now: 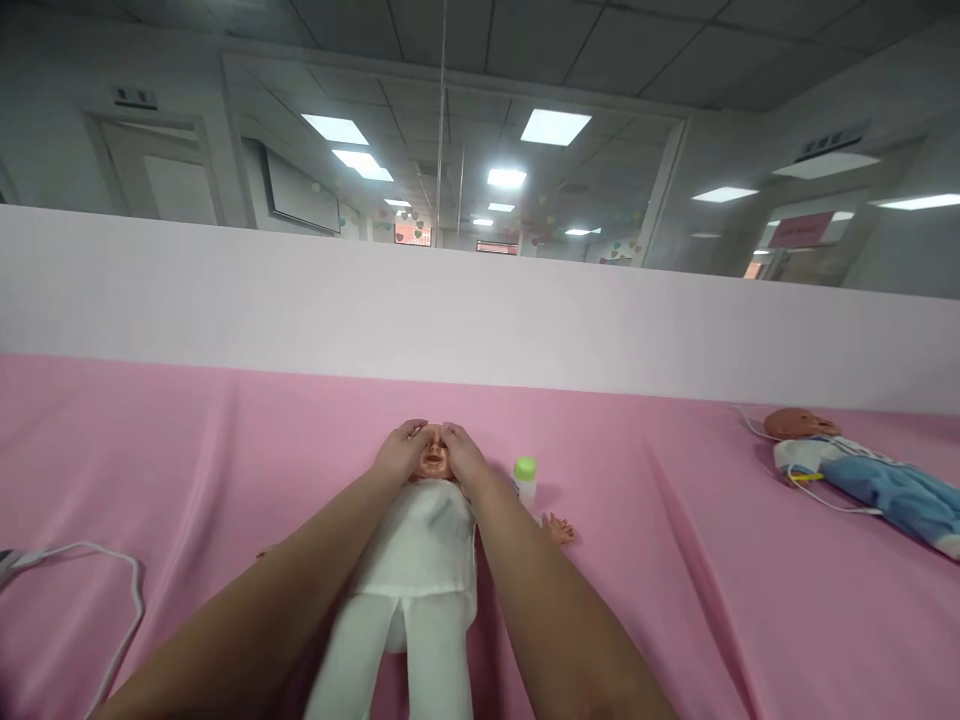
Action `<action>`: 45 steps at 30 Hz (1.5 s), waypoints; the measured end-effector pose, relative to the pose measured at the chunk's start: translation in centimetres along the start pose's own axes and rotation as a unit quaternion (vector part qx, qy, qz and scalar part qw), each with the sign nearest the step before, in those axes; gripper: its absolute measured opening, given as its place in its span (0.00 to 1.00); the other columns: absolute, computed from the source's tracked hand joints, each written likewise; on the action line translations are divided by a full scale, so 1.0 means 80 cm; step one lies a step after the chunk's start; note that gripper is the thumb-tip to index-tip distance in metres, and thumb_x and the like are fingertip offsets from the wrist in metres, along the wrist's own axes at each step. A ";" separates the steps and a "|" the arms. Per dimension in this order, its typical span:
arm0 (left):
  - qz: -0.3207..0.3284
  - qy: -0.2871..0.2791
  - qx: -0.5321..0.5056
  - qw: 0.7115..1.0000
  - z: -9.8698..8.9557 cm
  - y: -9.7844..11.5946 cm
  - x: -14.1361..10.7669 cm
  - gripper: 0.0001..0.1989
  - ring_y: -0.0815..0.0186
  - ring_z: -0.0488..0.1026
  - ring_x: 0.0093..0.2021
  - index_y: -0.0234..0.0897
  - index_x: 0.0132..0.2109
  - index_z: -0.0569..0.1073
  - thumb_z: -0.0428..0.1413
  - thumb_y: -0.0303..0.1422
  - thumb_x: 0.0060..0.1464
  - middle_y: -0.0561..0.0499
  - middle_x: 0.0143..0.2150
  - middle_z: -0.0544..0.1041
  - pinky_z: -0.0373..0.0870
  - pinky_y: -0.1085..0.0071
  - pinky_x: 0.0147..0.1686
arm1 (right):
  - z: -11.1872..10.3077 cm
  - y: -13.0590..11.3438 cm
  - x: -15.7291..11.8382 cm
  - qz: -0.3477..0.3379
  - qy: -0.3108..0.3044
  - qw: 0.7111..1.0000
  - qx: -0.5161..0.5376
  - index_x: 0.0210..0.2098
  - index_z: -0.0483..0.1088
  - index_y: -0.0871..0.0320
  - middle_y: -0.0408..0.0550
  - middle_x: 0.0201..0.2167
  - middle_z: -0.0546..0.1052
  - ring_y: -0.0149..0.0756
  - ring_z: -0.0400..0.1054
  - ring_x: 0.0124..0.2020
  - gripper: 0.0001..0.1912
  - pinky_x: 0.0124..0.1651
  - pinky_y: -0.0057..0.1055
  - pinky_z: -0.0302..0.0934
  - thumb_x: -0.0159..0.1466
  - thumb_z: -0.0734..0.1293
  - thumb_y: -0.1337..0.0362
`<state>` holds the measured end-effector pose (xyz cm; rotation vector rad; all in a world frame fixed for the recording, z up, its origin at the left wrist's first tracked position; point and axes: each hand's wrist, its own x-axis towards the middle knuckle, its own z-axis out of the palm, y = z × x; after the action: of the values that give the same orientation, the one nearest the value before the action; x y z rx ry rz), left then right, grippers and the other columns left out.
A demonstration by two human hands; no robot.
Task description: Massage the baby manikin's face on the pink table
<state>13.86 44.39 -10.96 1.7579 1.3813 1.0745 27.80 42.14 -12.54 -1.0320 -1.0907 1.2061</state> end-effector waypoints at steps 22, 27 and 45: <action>0.010 0.048 -0.191 0.980 0.012 -0.040 -0.039 0.21 0.57 0.71 0.65 0.41 0.61 0.79 0.52 0.34 0.64 0.45 0.64 0.76 0.62 0.60 0.69 | -0.002 0.031 -0.043 -0.013 0.050 0.989 0.141 0.63 0.72 0.50 0.50 0.60 0.77 0.50 0.71 0.61 0.37 0.65 0.47 0.66 0.56 0.78 0.49; -0.009 0.036 -0.247 0.968 0.019 -0.044 -0.040 0.22 0.57 0.73 0.64 0.40 0.61 0.78 0.52 0.33 0.64 0.45 0.63 0.78 0.64 0.60 0.68 | -0.010 0.041 -0.040 -0.021 0.046 0.992 0.117 0.62 0.73 0.46 0.46 0.64 0.74 0.47 0.67 0.66 0.34 0.69 0.45 0.62 0.57 0.77 0.50; 0.032 0.066 -0.152 0.986 0.013 -0.036 -0.058 0.21 0.55 0.66 0.68 0.44 0.64 0.75 0.53 0.37 0.67 0.45 0.67 0.72 0.60 0.57 0.71 | 0.003 0.027 -0.044 -0.022 0.039 0.992 0.114 0.64 0.71 0.50 0.48 0.59 0.77 0.48 0.70 0.61 0.39 0.66 0.45 0.64 0.56 0.79 0.49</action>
<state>13.01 40.53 -14.92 1.5393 1.1705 1.3788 27.06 38.80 -14.91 -0.8662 -0.8877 1.2136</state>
